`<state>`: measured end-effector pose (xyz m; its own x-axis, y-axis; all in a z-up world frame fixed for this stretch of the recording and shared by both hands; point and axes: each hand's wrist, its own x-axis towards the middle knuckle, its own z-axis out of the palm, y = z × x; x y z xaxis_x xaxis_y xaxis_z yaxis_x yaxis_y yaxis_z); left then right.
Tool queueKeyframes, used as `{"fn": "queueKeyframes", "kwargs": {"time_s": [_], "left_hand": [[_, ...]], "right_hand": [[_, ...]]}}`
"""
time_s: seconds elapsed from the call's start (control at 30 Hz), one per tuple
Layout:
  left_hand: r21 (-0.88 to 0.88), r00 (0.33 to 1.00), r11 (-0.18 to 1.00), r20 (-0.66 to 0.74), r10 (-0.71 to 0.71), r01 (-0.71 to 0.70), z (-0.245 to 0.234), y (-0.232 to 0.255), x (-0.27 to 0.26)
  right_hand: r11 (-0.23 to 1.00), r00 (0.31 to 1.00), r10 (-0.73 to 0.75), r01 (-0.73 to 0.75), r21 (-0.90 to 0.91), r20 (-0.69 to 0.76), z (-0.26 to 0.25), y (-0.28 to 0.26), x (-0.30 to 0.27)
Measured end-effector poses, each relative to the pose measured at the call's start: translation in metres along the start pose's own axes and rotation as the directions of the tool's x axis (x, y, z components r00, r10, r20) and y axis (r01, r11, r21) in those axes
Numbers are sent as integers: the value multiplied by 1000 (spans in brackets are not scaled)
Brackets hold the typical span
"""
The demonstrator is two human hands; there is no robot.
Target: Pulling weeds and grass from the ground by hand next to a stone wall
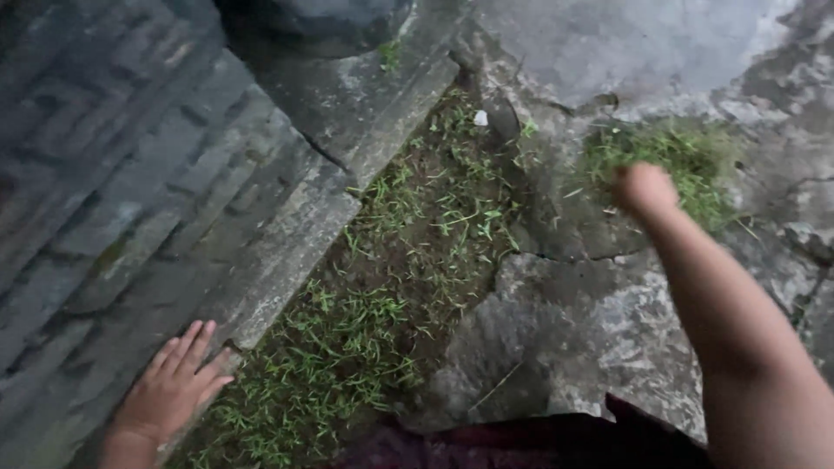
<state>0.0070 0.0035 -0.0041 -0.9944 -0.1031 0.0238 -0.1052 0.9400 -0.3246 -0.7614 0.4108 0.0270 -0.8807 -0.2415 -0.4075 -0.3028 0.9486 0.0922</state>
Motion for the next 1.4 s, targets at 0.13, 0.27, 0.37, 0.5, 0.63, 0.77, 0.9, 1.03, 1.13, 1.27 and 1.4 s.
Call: {"fn": "queueKeyframes", "kwargs": {"time_s": [0.13, 0.27, 0.37, 0.5, 0.63, 0.77, 0.9, 1.03, 1.13, 1.27, 1.4], "left_hand": [[19, 999, 1000, -50, 15, -15, 2, 0, 0], [35, 1000, 999, 29, 11, -12, -5, 3, 1], [28, 1000, 1000, -30, 9, -8, -9, -1, 4], [-18, 996, 1000, -87, 24, -26, -14, 0, 6], [-26, 999, 1000, -34, 8, -9, -11, 0, 8], [12, 999, 1000, -33, 9, -9, -12, 0, 7], [13, 1000, 1000, -21, 22, -22, -16, -2, 7], [7, 1000, 1000, -9, -6, 6, -4, 0, -1], [21, 999, 999, 9, -35, 35, -6, 3, -2], [12, 1000, 1000, -29, -12, 12, -9, 0, 2], [26, 999, 999, -15, -41, 41, -8, 3, -1]], "right_hand": [[984, 965, 141, -112, 137, -221, -54, 36, -36], [919, 939, 344, -331, 213, -25, -55, -31, -122], [985, 971, -141, 118, -128, -195, 110, -47, -65], [794, 791, -607, 604, 66, 76, 215, -124, -141], [754, 772, -581, 629, -188, 257, 270, -179, -169], [759, 777, -618, 630, -165, 123, 297, -206, -154], [807, 803, -523, 574, -136, 286, 305, -223, -141], [796, 758, -539, 601, -71, 366, 272, -237, -154], [708, 666, -682, 705, 43, 301, 304, -225, -144], [720, 717, -683, 629, 293, 140, 286, -229, -156], [816, 788, -561, 579, 8, 254, 269, -243, -167]]}}
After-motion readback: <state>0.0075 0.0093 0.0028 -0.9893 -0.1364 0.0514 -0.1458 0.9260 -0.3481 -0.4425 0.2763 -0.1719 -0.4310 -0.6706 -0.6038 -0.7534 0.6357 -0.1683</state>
